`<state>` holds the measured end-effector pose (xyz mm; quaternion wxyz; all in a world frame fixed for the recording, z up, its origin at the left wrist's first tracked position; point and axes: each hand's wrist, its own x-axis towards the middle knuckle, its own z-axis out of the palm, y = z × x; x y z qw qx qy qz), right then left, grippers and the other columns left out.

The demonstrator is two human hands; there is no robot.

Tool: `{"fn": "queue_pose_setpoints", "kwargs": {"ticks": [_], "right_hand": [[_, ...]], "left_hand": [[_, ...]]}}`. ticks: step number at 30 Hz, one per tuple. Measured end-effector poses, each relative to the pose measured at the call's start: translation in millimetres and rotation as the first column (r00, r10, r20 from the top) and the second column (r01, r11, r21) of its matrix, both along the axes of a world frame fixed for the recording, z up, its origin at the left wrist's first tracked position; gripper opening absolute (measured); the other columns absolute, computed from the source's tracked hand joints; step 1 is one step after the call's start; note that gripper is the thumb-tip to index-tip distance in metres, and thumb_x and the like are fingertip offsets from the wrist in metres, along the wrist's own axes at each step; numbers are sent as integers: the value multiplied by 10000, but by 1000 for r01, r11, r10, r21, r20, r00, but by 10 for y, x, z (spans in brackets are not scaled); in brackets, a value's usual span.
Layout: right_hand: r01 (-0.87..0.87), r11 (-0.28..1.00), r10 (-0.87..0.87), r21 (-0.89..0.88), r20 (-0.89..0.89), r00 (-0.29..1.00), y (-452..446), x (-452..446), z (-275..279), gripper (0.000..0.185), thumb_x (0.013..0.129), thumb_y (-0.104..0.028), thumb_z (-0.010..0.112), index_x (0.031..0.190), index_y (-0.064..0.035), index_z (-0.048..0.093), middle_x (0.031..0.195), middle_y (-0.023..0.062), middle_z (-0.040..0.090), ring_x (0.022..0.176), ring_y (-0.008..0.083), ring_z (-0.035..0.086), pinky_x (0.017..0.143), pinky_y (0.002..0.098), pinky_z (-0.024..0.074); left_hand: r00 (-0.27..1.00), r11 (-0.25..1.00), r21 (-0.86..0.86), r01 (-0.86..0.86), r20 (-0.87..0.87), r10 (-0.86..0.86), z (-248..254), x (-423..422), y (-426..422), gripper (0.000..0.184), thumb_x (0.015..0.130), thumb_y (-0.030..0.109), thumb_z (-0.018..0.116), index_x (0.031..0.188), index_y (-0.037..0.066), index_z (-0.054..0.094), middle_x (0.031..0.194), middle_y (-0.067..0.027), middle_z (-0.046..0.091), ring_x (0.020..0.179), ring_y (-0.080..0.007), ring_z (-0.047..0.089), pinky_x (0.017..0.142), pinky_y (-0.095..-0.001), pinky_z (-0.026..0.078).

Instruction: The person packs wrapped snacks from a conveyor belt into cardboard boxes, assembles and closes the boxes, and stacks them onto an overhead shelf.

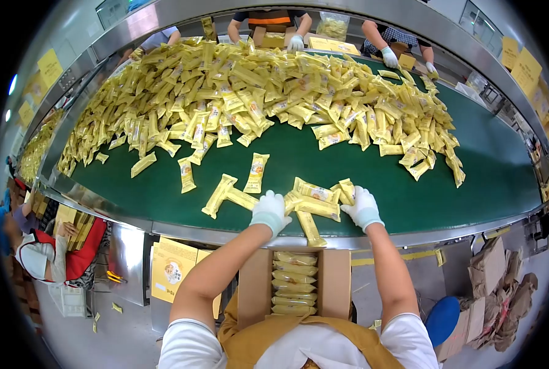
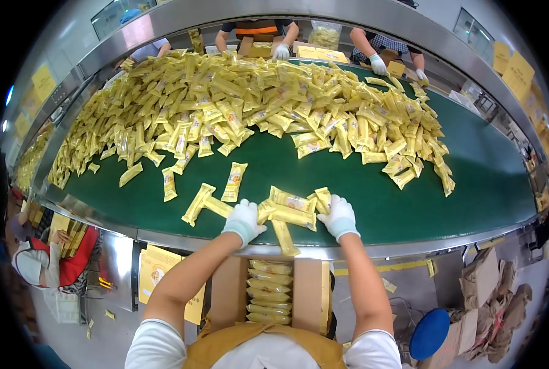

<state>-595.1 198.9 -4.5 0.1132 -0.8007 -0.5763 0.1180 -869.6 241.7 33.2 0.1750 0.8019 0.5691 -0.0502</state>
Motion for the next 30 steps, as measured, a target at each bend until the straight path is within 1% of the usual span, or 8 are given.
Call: {"fn": "queue_pose_setpoints", "kwargs": {"ticks": [2, 6, 8, 13, 16, 20, 25, 30], "right_hand": [[46, 993, -53, -106, -61, 997, 49, 187, 26, 546, 707, -292, 866, 1127, -59, 606, 1143, 187, 636, 1042, 387, 633, 927, 454, 528], [104, 962, -97, 251, -40, 994, -150, 169, 468, 448, 707, -211, 871, 1008, -29, 593, 1019, 174, 627, 943, 364, 631, 841, 423, 528], [-80, 889, 173, 452, -168, 971, -243, -2, 663, 484, 721, -172, 854, 1120, -44, 611, 1031, 158, 642, 952, 356, 637, 847, 378, 528], [-429, 903, 426, 5, -115, 897, -50, -476, 439, 562, 774, -352, 778, 1254, -102, 627, 1075, 193, 704, 961, 362, 688, 829, 433, 564], [-425, 902, 431, 73, -92, 898, 111, -523, 154, 593, 753, -369, 778, 1267, -118, 624, 1068, 194, 712, 906, 372, 706, 784, 456, 577], [-453, 887, 458, 87, -42, 888, 38, -507, 214, 633, 737, -255, 754, 1321, -133, 545, 984, 160, 729, 880, 379, 712, 761, 457, 570], [-288, 941, 224, 177, 311, 924, -345, -116, 14, 99, 853, -167, 626, 944, -133, 606, 842, 71, 670, 829, 273, 684, 781, 384, 507], [-327, 905, 228, 271, 341, 912, -773, -149, 1, 518, 819, -342, 704, 1229, -56, 570, 1127, 166, 609, 1141, 317, 578, 1005, 418, 416]], "left_hand": [[995, 996, -91, -12, 95, 20, 15, -78, 59, 590, 788, 371, 803, 1197, 7, 584, 1109, -217, 652, 1100, -396, 628, 952, -429, 522], [965, 991, -116, -65, 246, 92, 258, -435, 114, 599, 787, 359, 805, 1204, 1, 565, 1158, -257, 657, 1057, -418, 645, 917, -459, 521], [969, 994, -18, -112, 221, 113, 508, -657, 101, 595, 776, 320, 814, 1234, 46, 550, 1101, -243, 678, 1040, -422, 645, 895, -467, 522], [945, 901, 295, 317, -20, -326, -34, -1184, 554, 546, 750, 240, 817, 1241, 113, 613, 1133, -173, 689, 1057, -370, 647, 924, -450, 518], [861, 813, 330, 481, -2, -508, -233, -1271, 673, 617, 696, 192, 847, 1264, 121, 617, 1133, -144, 698, 1052, -365, 642, 947, -436, 518], [919, 890, 234, 391, -51, -390, -340, -1303, 869, 624, 636, 199, 892, 1195, 102, 631, 1039, -142, 700, 977, -370, 660, 882, -455, 534], [986, 932, 329, 151, 18, -166, -461, -1116, 799, 684, 702, 136, 849, 1313, 61, 550, 1128, -148, 661, 1067, -357, 632, 931, -451, 507], [976, 835, 506, 218, -124, -179, -506, -958, 300, 851, 782, 208, 795, 1502, 27, 378, 1315, -246, 545, 1211, -439, 520, 1072, -494, 397]]}}
